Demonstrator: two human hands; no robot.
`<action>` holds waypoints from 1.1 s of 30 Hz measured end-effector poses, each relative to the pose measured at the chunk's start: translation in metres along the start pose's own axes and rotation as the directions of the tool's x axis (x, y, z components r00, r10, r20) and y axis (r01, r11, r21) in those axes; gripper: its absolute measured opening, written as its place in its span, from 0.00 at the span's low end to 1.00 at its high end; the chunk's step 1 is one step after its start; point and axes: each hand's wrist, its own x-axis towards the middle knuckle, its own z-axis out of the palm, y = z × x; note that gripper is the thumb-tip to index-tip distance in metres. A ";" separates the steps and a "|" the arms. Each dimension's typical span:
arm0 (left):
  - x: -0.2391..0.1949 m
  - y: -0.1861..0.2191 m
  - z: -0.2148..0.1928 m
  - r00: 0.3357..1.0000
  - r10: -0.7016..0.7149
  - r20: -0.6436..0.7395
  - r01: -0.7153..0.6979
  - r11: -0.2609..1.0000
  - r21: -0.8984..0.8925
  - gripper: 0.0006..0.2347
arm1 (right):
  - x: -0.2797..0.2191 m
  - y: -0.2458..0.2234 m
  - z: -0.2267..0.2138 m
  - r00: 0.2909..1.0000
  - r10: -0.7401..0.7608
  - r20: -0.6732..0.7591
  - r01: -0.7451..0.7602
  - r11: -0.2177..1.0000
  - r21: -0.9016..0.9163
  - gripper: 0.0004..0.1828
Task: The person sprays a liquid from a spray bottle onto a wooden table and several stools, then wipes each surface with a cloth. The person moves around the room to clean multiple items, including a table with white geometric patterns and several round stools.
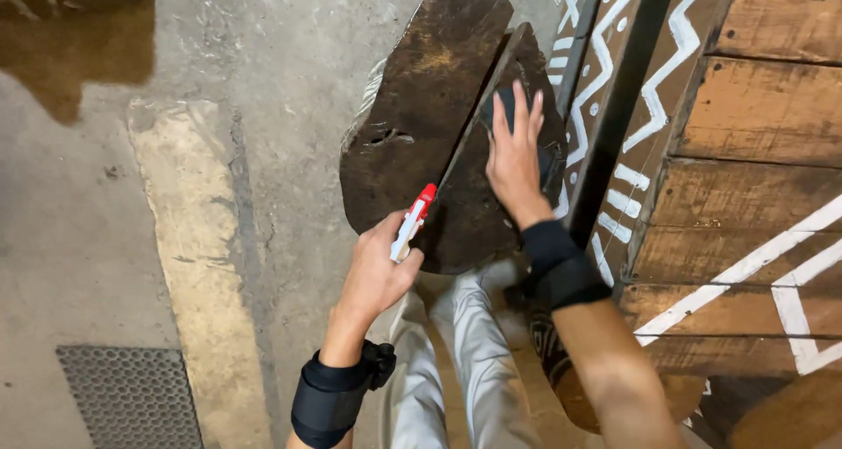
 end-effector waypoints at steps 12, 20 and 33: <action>0.030 0.030 0.015 0.997 0.081 0.000 -0.081 0.997 0.015 0.17 | 0.043 0.020 -0.013 0.988 0.097 -0.122 -0.097 0.995 0.003 0.37; -0.002 -0.002 0.011 0.984 -0.112 0.140 0.098 0.990 0.101 0.16 | -0.131 -0.041 0.005 0.984 0.155 0.086 -0.155 0.988 -0.014 0.32; -0.083 -0.076 -0.042 0.990 -0.134 -0.043 0.139 0.982 0.126 0.21 | -0.044 -0.091 0.035 0.953 -0.183 0.241 0.212 0.972 -0.100 0.35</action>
